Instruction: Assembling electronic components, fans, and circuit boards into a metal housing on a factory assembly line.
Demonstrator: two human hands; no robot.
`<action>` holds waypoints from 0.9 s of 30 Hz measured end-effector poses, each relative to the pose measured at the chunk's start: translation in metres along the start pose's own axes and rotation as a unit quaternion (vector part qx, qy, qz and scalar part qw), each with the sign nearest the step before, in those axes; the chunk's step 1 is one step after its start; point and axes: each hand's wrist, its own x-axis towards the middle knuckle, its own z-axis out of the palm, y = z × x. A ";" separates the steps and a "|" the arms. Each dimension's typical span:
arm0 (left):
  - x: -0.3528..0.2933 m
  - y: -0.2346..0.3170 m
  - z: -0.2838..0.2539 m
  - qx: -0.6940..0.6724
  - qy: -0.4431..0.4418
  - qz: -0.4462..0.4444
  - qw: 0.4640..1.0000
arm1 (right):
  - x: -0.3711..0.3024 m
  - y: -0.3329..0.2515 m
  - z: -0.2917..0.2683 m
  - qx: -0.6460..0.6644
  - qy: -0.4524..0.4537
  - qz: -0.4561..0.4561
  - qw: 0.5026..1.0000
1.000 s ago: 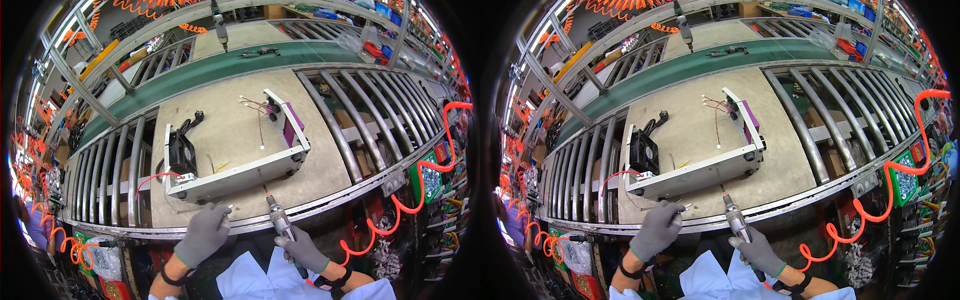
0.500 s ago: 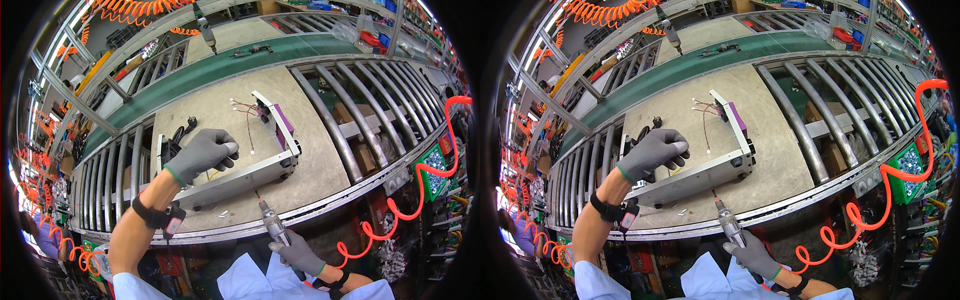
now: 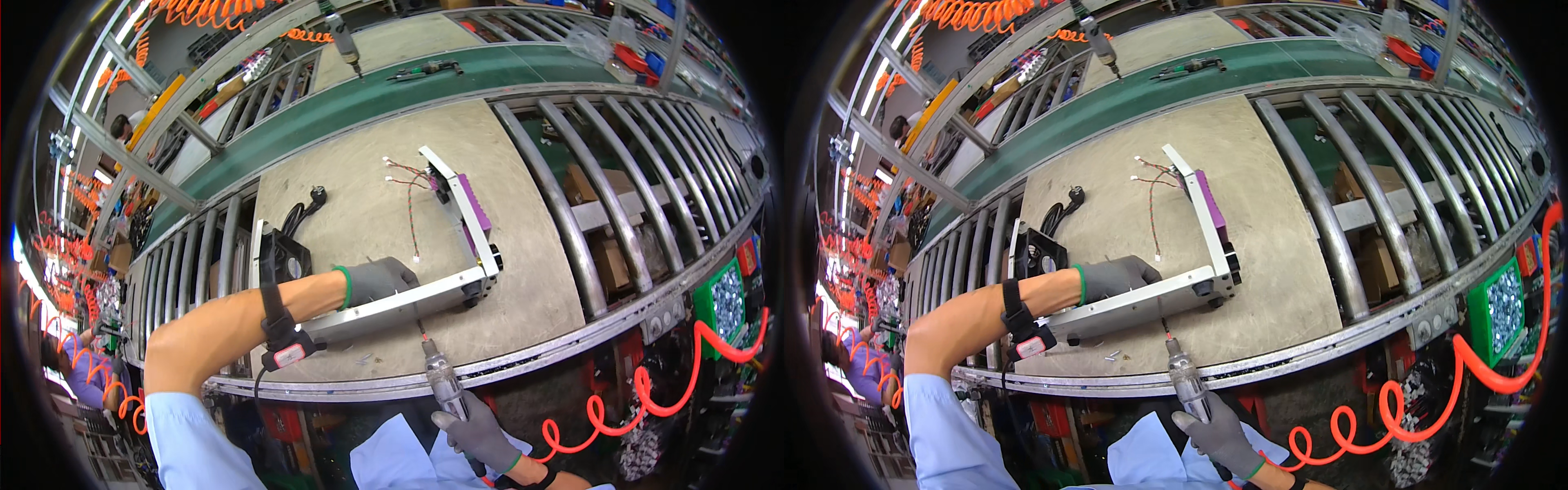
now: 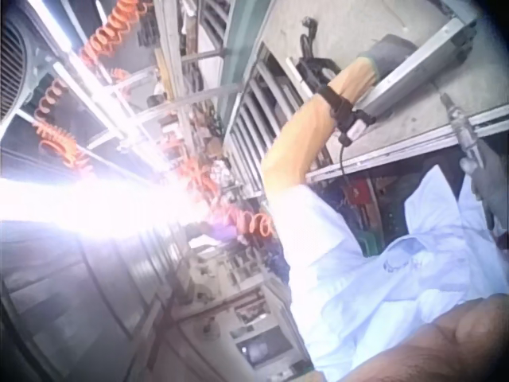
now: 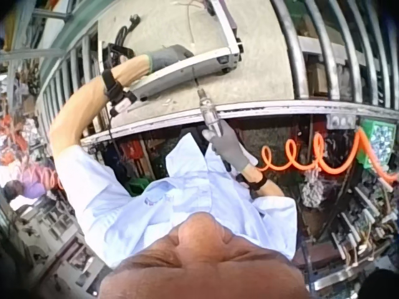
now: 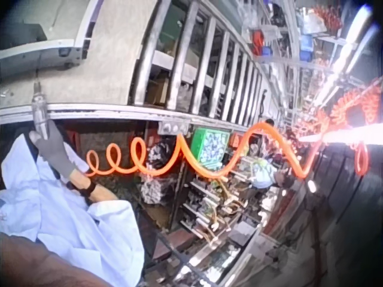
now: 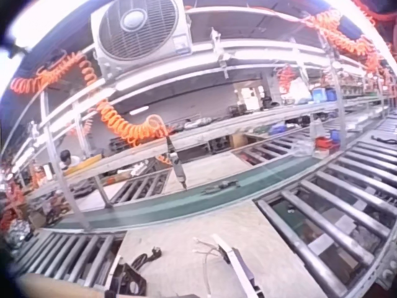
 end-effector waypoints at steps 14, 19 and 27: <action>0.012 -0.014 0.001 0.092 -0.004 -0.001 0.996 | 0.000 -0.007 -0.003 0.025 -0.023 0.028 0.999; 0.021 -0.024 0.001 0.101 -0.007 -0.003 0.995 | 0.001 -0.005 0.001 0.050 -0.030 0.043 0.997; 0.034 -0.040 -0.001 0.116 -0.002 0.008 0.993 | 0.004 0.004 0.016 0.040 0.015 0.008 0.999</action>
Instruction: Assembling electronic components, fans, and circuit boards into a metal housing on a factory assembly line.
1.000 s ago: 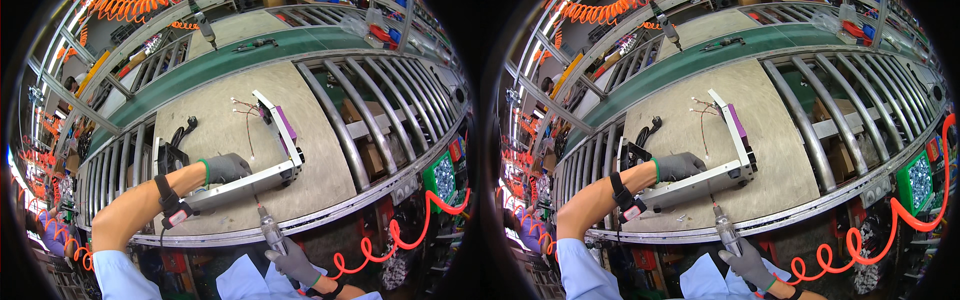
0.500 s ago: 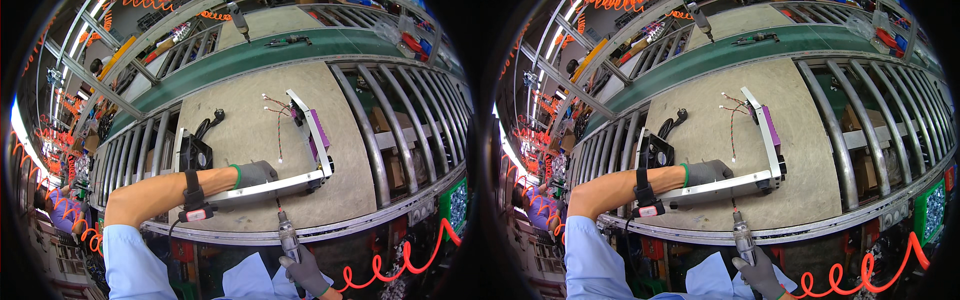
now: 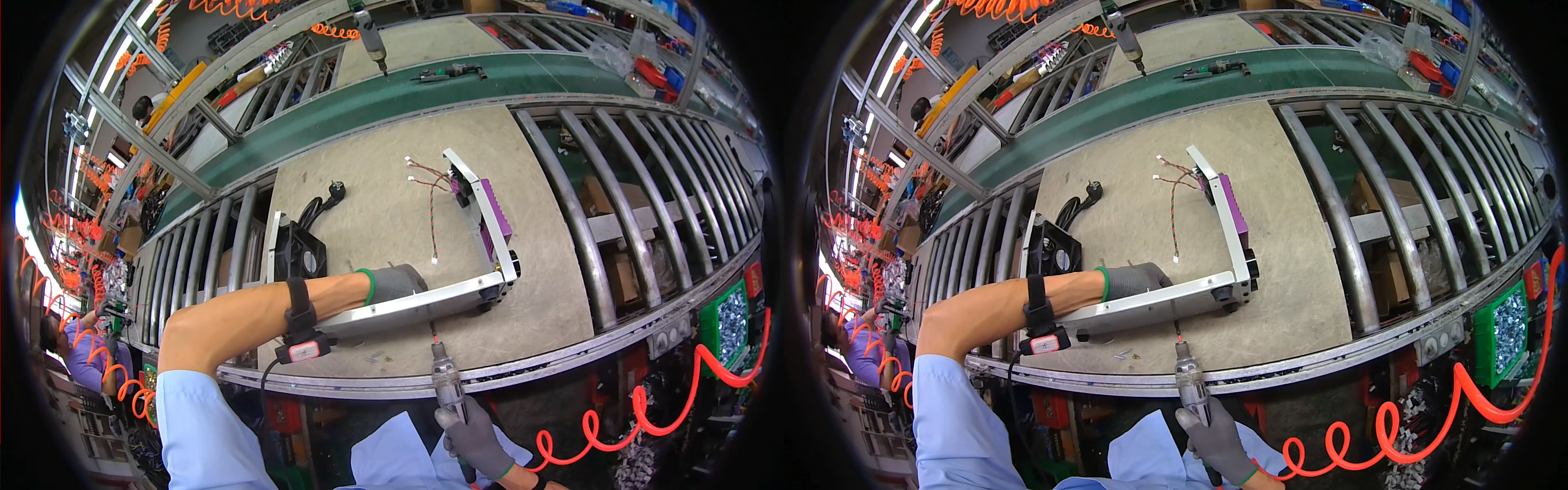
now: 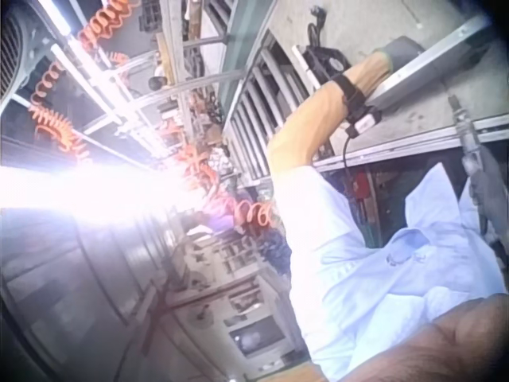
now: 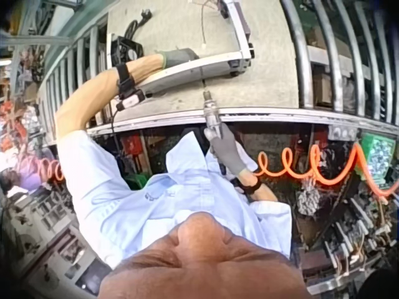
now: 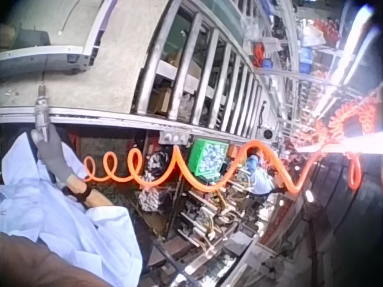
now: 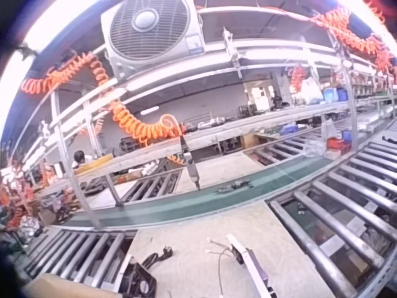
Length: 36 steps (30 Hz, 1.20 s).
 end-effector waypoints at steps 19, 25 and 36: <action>-0.202 0.025 0.079 0.028 0.361 0.229 0.904 | -0.033 0.011 -0.009 -0.122 0.025 -0.054 0.991; -0.137 -0.032 0.160 0.189 0.447 0.132 0.865 | -0.045 0.013 -0.003 -0.149 0.038 -0.069 0.986; -0.168 -0.026 0.149 -0.474 0.275 0.134 0.826 | -0.053 0.027 0.010 -0.264 0.044 -0.137 0.954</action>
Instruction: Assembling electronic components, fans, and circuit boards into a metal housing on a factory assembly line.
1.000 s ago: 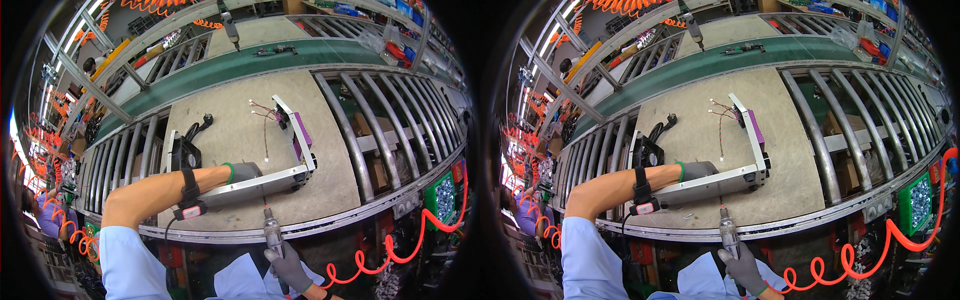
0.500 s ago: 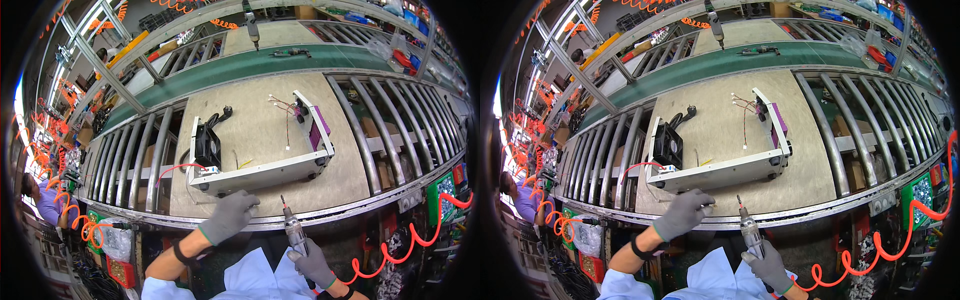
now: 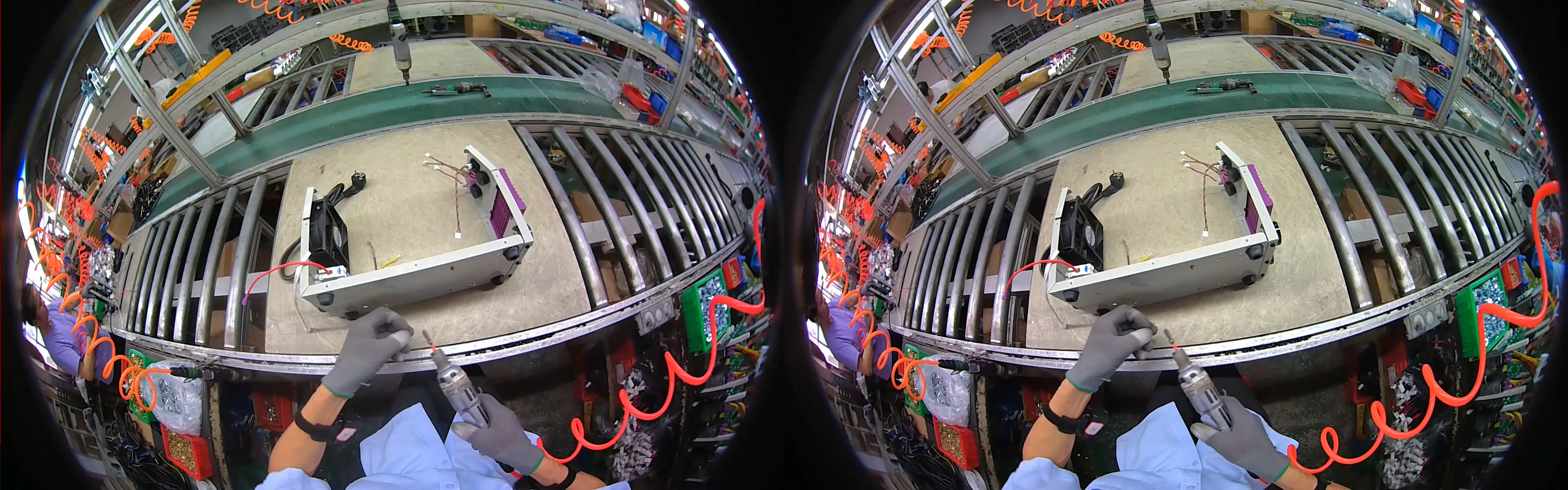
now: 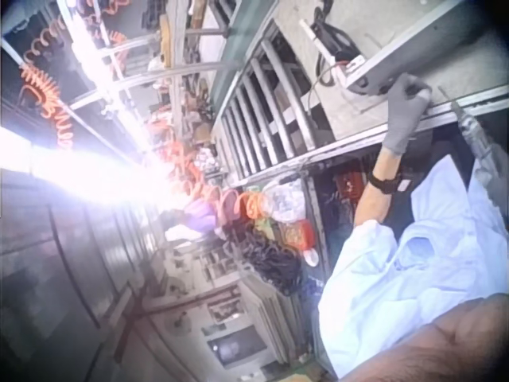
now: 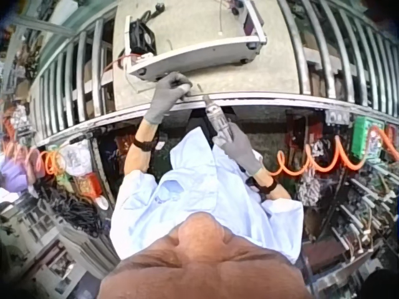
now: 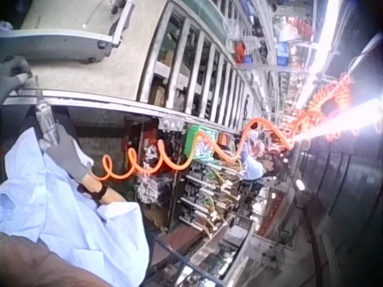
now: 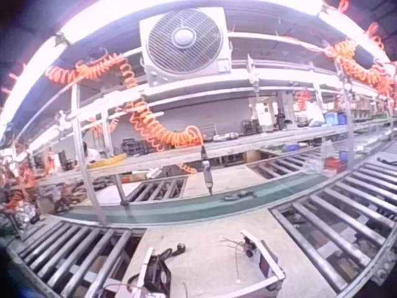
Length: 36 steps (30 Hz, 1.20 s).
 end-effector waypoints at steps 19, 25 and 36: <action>-0.041 -0.023 -0.055 -0.049 -0.102 -0.117 0.987 | 0.001 -0.002 -0.004 -0.100 -0.207 0.032 0.973; -0.029 -0.025 -0.026 0.007 -0.032 -0.078 0.996 | 0.004 0.003 0.010 -0.073 -0.076 0.012 0.994; -0.013 -0.034 -0.010 0.462 0.168 0.175 0.853 | 0.014 -0.032 0.015 0.081 -0.051 0.047 0.994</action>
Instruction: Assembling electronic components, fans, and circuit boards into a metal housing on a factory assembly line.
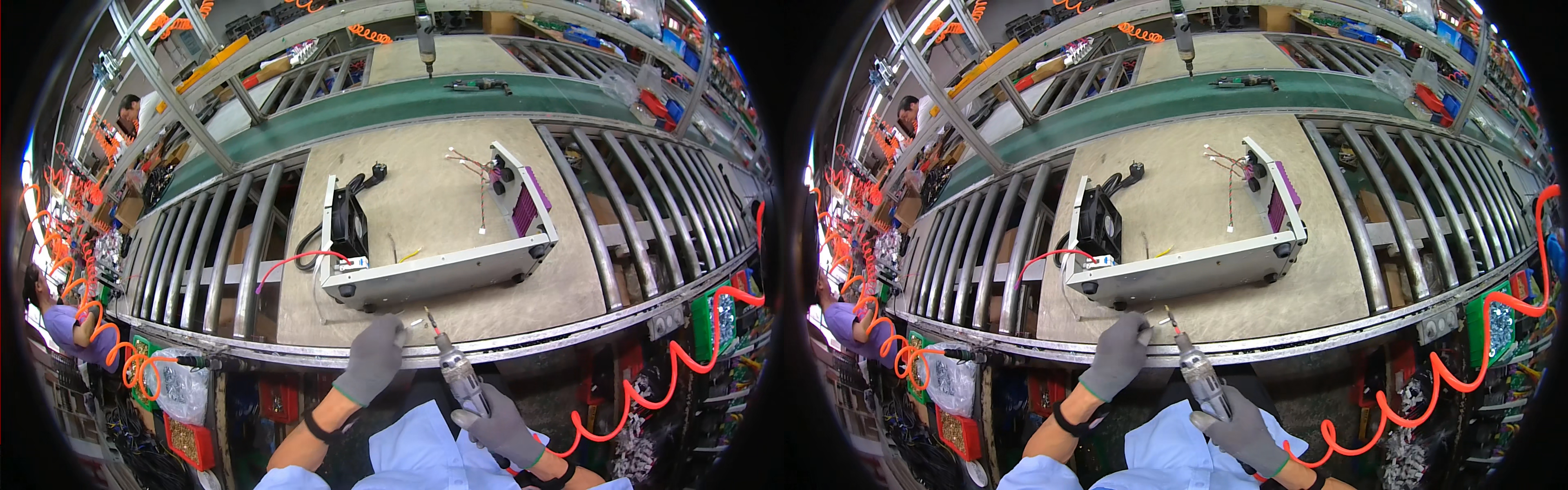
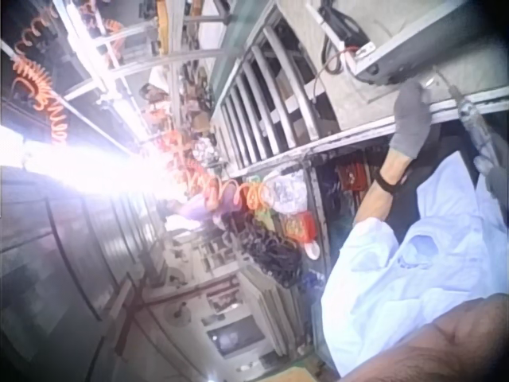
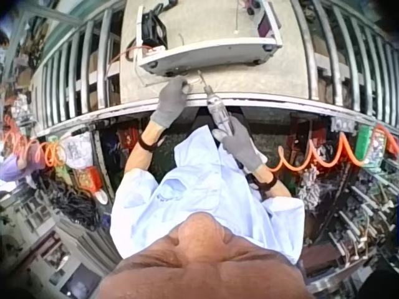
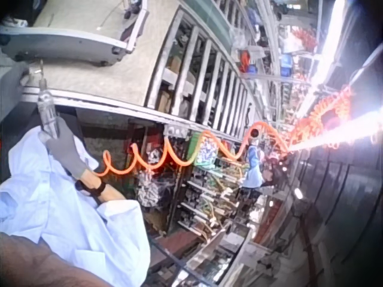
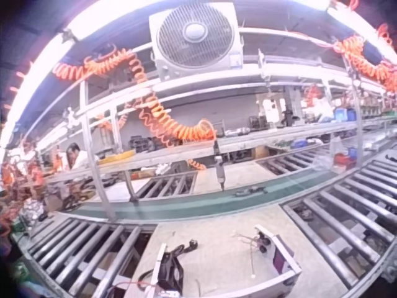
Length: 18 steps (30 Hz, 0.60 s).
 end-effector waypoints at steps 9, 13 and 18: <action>0.056 0.037 -0.135 -0.279 -0.063 -0.033 0.958 | 0.014 -0.036 0.029 0.040 -0.037 -0.007 0.998; 0.104 0.043 -0.147 -0.252 -0.098 -0.104 0.957 | 0.014 -0.041 0.038 0.038 -0.032 -0.008 0.999; 0.140 0.038 -0.144 -0.213 -0.212 -0.114 0.947 | 0.014 -0.040 0.047 0.066 -0.024 -0.022 0.997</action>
